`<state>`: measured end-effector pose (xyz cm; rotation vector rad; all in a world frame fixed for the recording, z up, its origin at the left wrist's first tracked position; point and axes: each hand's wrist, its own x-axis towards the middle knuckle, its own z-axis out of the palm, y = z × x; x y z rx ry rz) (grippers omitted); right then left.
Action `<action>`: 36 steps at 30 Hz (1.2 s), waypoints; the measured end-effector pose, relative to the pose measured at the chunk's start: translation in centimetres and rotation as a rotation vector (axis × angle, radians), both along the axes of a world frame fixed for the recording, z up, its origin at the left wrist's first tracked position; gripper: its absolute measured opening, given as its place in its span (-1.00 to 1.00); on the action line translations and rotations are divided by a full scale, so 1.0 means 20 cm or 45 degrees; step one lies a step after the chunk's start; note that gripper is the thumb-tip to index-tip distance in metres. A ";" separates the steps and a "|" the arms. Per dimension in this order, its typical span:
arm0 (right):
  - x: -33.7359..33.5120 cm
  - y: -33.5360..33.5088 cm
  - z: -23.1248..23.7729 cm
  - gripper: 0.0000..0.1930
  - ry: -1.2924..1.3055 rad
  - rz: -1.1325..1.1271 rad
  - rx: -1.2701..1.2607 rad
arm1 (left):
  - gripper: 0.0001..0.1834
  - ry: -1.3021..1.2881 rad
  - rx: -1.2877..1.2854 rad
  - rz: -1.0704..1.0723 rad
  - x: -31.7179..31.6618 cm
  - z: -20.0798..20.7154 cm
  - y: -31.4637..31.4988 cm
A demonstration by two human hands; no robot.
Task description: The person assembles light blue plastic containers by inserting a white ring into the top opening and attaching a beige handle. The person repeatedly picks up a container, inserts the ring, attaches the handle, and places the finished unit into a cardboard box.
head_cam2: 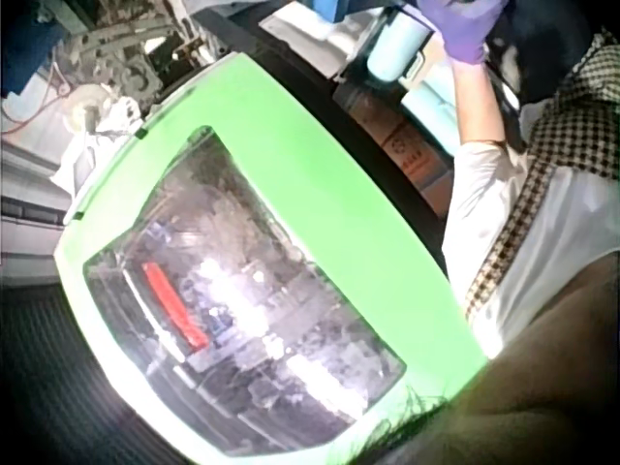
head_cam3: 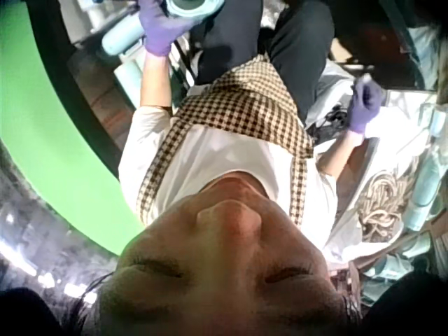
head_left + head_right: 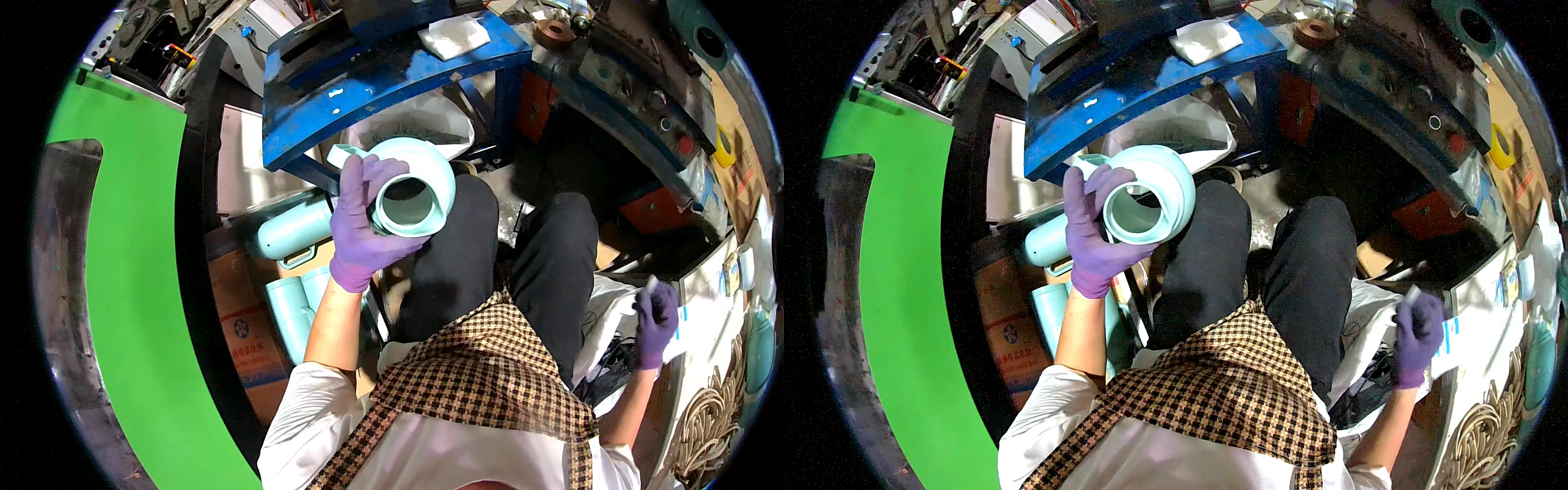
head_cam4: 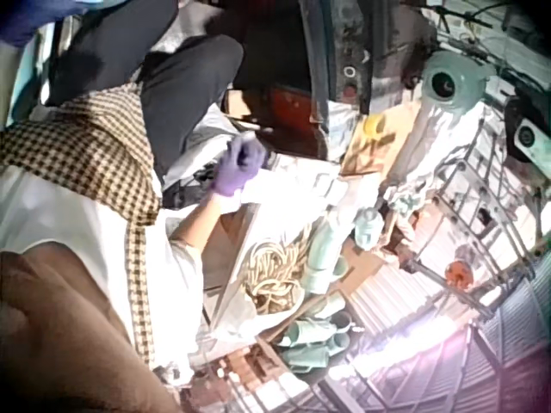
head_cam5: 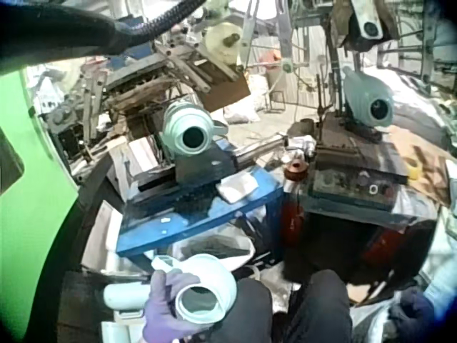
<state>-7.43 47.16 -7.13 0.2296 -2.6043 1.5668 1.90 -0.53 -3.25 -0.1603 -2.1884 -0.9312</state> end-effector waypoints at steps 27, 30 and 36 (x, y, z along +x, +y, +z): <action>0.01 -1.26 0.09 -0.92 0.623 1.209 0.030 | 0.17 -0.269 -0.512 -0.070 -0.07 -0.02 0.30; 0.04 -1.20 0.12 -0.92 0.424 1.165 0.307 | -0.05 -0.247 -0.958 -0.156 -0.17 0.06 0.37; 0.00 -1.13 0.00 -0.95 0.698 0.945 0.266 | -0.34 -0.241 -0.882 -0.322 -0.26 0.11 0.51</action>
